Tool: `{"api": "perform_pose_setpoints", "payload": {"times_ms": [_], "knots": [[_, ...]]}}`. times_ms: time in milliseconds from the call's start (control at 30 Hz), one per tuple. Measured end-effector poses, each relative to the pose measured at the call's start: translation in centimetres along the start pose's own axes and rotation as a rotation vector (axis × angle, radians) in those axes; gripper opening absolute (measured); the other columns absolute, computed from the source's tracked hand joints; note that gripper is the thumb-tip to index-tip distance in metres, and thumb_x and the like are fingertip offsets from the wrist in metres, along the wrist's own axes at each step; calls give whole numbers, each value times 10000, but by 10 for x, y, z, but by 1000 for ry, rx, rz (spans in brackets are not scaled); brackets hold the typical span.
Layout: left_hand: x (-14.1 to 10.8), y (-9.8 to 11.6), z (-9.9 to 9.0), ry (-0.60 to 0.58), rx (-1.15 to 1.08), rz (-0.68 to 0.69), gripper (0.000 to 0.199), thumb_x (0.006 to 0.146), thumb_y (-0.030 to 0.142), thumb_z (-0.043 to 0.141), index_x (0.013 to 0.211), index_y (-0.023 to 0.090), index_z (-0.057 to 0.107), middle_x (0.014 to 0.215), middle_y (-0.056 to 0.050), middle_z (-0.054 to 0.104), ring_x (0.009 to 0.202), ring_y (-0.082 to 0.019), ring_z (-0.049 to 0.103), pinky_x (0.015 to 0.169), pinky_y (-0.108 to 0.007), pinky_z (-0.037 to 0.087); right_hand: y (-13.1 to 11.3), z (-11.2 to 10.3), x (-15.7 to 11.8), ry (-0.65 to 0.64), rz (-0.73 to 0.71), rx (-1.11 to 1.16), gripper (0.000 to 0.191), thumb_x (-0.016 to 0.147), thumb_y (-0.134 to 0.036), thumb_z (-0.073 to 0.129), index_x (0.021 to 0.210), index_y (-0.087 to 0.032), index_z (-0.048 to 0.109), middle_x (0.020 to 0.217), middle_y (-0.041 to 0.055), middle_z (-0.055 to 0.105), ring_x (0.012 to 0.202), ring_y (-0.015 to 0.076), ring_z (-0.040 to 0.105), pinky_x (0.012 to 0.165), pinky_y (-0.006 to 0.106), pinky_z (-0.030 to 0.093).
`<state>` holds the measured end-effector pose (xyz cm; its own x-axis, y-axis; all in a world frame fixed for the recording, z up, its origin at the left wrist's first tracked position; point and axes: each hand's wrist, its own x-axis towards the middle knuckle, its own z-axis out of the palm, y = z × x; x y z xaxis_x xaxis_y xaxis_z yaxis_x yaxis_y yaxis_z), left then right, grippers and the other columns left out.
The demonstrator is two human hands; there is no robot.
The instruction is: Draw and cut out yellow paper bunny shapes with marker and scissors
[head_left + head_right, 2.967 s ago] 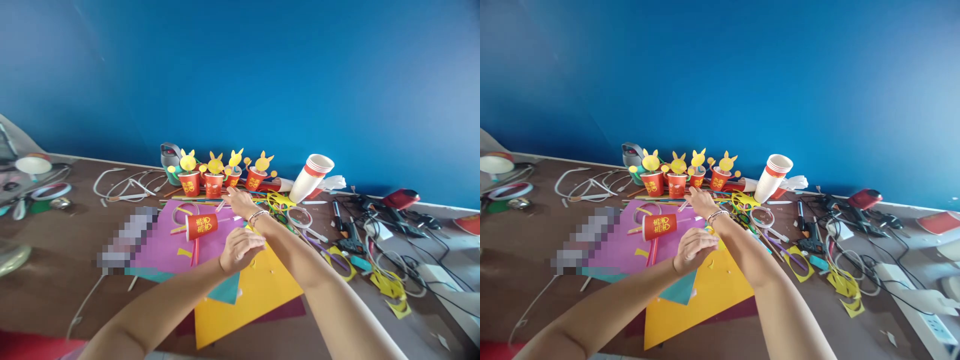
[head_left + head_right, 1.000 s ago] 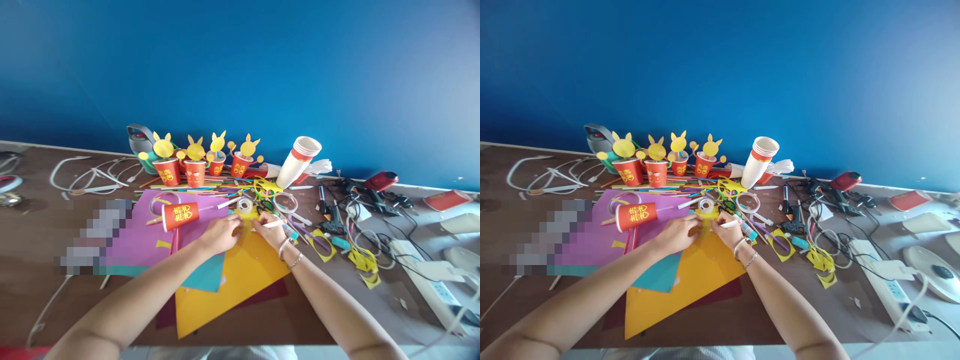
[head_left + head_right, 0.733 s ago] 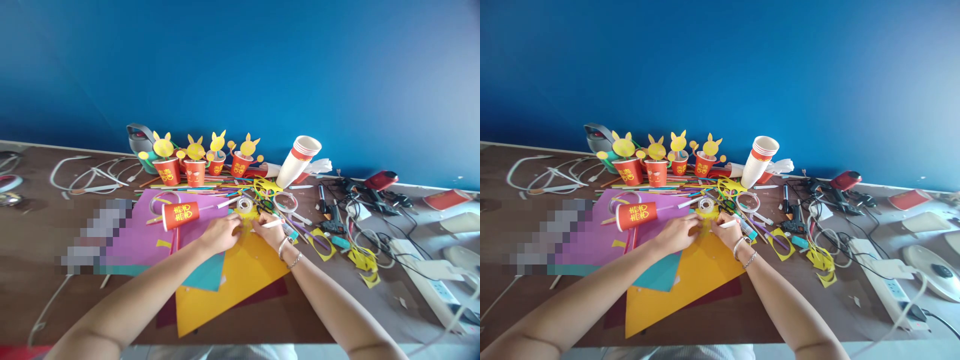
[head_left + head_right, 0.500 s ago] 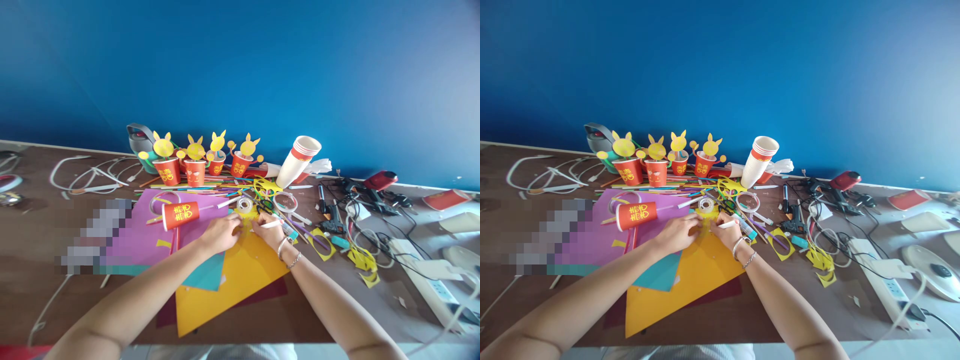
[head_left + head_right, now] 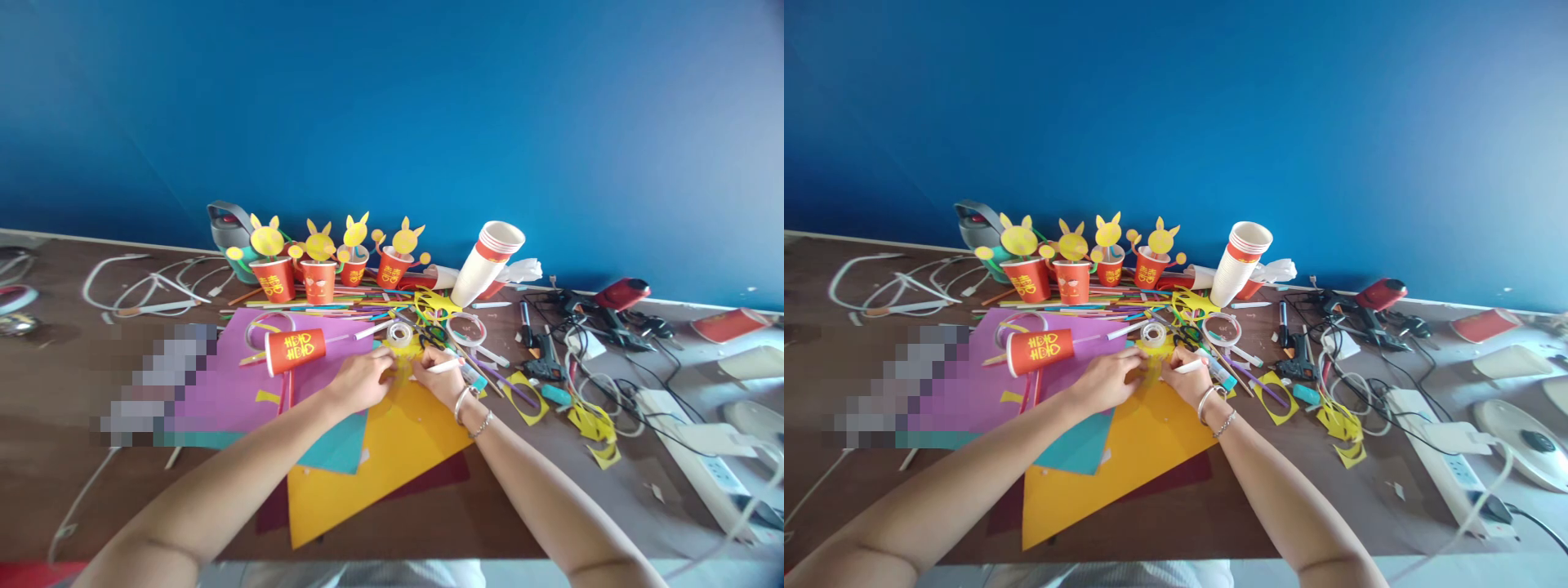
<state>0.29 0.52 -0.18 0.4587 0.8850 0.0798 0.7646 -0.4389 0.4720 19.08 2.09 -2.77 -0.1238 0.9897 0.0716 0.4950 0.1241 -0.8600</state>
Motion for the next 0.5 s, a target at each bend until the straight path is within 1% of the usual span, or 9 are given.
{"api": "perform_pose_setpoints", "payload": {"times_ms": [133, 300, 500], "knots": [[0, 0, -1, -15, 8, -9, 229, 789, 191, 514, 963, 224, 658, 1121, -29, 646, 948, -193, 654, 756, -245, 508, 2, 1, -1, 5, -43, -25, 301, 703, -327, 563, 522, -216, 349, 471, -48, 394, 439, 94, 350, 410, 223, 263], [0, 0, -1, -15, 3, -11, 235, 788, 197, 521, 976, 228, 658, 1146, -21, 640, 958, -197, 653, 764, -255, 514, -1, 1, -2, 18, -66, -49, 306, 693, -313, 569, 511, -214, 344, 469, -44, 394, 445, 93, 346, 412, 226, 261], [0, 2, -3, -21, 5, -12, 230, 785, 184, 524, 968, 210, 661, 1143, -41, 639, 945, -191, 655, 765, -245, 512, -5, -1, -2, -10, -1, 57, 305, 698, -356, 546, 526, -220, 335, 453, -54, 378, 418, 87, 362, 386, 215, 267]]}}
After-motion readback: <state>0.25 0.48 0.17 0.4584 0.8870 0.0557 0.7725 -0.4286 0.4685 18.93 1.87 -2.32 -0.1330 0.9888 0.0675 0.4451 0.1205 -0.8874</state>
